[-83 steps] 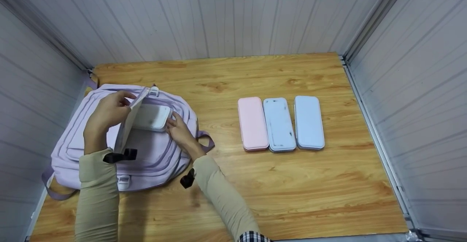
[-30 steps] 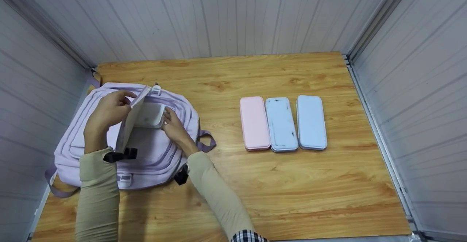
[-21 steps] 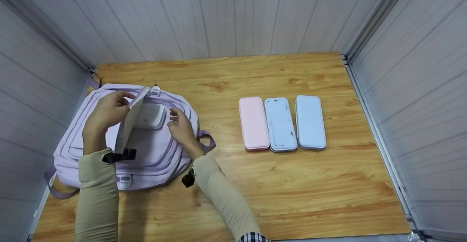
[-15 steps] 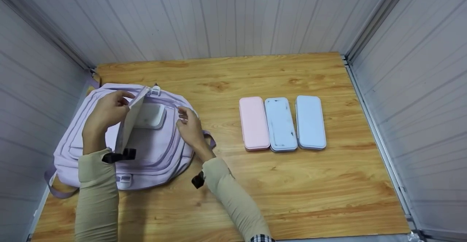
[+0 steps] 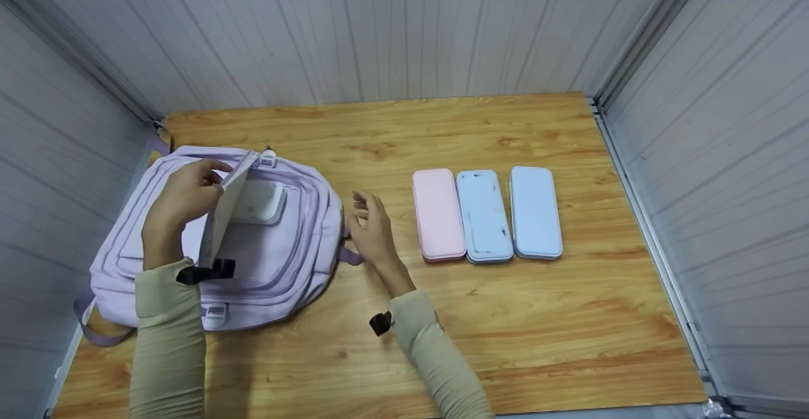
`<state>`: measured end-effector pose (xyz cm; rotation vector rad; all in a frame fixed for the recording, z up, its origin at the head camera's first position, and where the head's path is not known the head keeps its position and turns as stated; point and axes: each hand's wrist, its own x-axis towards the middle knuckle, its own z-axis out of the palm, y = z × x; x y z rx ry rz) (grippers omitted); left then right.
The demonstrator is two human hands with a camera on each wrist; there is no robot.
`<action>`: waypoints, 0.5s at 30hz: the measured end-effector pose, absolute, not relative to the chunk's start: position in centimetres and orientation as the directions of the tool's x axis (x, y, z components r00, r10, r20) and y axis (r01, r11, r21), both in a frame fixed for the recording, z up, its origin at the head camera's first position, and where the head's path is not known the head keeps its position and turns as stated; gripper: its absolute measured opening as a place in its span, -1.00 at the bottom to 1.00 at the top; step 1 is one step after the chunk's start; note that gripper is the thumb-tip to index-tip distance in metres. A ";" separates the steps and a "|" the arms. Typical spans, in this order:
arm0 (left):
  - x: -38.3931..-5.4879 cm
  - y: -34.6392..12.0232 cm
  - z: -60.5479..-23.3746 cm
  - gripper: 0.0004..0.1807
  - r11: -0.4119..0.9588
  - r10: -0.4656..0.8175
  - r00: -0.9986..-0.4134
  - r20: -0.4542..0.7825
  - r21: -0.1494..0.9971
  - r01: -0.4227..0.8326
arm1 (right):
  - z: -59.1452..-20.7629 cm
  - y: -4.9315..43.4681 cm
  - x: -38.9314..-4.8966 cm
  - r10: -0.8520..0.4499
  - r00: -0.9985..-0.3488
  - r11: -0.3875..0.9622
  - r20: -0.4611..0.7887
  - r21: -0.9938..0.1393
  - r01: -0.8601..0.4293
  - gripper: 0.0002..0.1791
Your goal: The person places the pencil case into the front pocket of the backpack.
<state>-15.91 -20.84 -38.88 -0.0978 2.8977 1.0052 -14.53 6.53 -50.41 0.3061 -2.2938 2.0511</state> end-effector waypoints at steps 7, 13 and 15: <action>-15.9 -20.9 -38.9 -0.50 0.781 -0.029 -0.995 -0.095 0.620 -0.082 | -51.2 9.2 -13.1 -0.083 -0.981 0.169 0.173 -0.968 -0.186 -0.48; -15.9 -21.0 -38.9 -0.49 0.781 -0.032 -0.995 -0.098 0.619 -0.087 | -53.2 11.3 -12.5 -0.014 -0.982 0.262 0.190 -0.947 -0.187 -0.43; -15.8 -21.0 -39.0 -0.49 0.780 -0.032 -0.995 -0.096 0.620 -0.085 | -54.4 11.9 -12.6 0.021 -0.981 0.280 0.191 -0.943 -0.177 -0.42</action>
